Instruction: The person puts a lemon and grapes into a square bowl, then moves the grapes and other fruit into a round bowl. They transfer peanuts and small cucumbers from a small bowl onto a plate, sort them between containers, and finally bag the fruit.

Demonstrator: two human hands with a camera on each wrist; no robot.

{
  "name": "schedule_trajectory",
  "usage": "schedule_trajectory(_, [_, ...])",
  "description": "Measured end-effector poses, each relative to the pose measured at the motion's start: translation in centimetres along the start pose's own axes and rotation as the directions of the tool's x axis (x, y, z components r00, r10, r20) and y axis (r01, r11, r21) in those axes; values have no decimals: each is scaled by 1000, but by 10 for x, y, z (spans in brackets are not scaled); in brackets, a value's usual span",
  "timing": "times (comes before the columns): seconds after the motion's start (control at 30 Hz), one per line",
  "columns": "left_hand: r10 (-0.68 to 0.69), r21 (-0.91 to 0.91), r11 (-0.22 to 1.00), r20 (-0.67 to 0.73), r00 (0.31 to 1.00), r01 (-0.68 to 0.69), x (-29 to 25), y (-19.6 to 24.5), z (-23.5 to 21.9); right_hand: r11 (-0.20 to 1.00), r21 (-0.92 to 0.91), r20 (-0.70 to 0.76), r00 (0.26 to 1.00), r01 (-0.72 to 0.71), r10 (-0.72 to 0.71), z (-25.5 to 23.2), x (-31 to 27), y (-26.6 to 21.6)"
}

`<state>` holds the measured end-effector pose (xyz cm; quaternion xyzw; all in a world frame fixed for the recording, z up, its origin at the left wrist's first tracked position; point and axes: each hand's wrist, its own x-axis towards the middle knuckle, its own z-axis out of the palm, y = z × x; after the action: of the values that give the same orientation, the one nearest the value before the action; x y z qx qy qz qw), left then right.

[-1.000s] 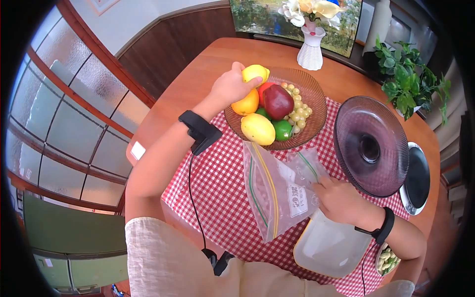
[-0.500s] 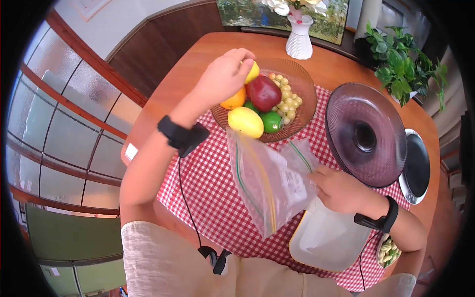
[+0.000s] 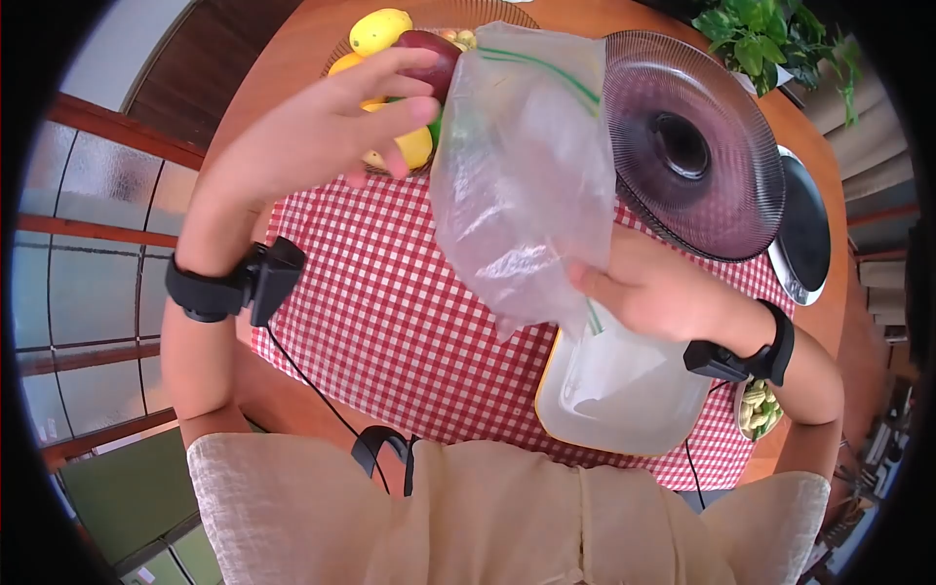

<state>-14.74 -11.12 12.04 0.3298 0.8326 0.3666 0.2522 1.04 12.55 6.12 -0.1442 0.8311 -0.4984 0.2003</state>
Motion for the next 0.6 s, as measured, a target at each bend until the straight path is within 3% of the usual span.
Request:
schedule_trajectory(0.03, [-79, -44, 996, -52, 995, 77, 1, 5, 10, 1000, -5, 3, 1000, 1, -1, 3, -2, -1])
schedule_trajectory(0.1, [-34, -122, 992, 7, 999, 35, 9, -4, 15, 940, -245, 15, 971, 235, -239, 9, -6, -4])
schedule_trajectory(0.17, [103, -548, 835, 250, 963, 53, 19, -10, 16, 924, -267, 26, 961, 272, -276, 9, -8, -14])
schedule_trajectory(0.23, [144, -601, 797, 297, 944, 67, 19, -16, 15, 950, -146, 168, 954, 275, -250, 3, -11, -22])
schedule_trajectory(0.27, [136, -429, 903, 237, 962, -22, 17, -8, 14, 950, -148, 164, 954, 274, -250, 1, -12, -21])
schedule_trajectory(0.3, [143, -233, 967, 176, 974, -100, 14, -4, 15, 987, -27, 153, 976, 161, -155, -3, -15, -19])
schedule_trajectory(0.33, [147, -232, 967, 178, 973, -104, 13, -5, 16, 994, 95, 155, 986, 45, -59, -6, -16, -17])
schedule_trajectory(0.37, [206, -233, 958, 164, 965, -165, 11, -7, 17, 995, 94, 152, 987, 44, -58, -8, -17, -17])
schedule_trajectory(0.43, [271, -236, 944, 154, 950, -231, 3, -1, 25, 911, 410, -33, 997, -51, 71, -13, -20, -18])
schedule_trajectory(0.47, [262, -28, 965, 73, 962, -261, -4, 12, 32, 874, 486, -114, 989, -28, 95, -11, -20, -20])
schedule_trajectory(0.5, [270, 181, 948, -11, 963, -263, -10, 22, 42, 875, 482, -119, 988, -30, 100, -10, -20, -21])
schedule_trajectory(0.53, [426, 372, 853, -88, 901, -367, -13, 23, 57, 875, 481, -189, 969, -48, 157, -8, -21, -21])
schedule_trajectory(0.57, [430, 368, 852, -90, 898, -372, -15, 22, 69, 874, 481, -256, 943, -66, 212, -7, -22, -21])
schedule_trajectory(0.6, [509, 486, 788, -167, 844, -379, -16, 21, 81, 876, 477, -258, 942, -70, 216, -6, -22, -19])
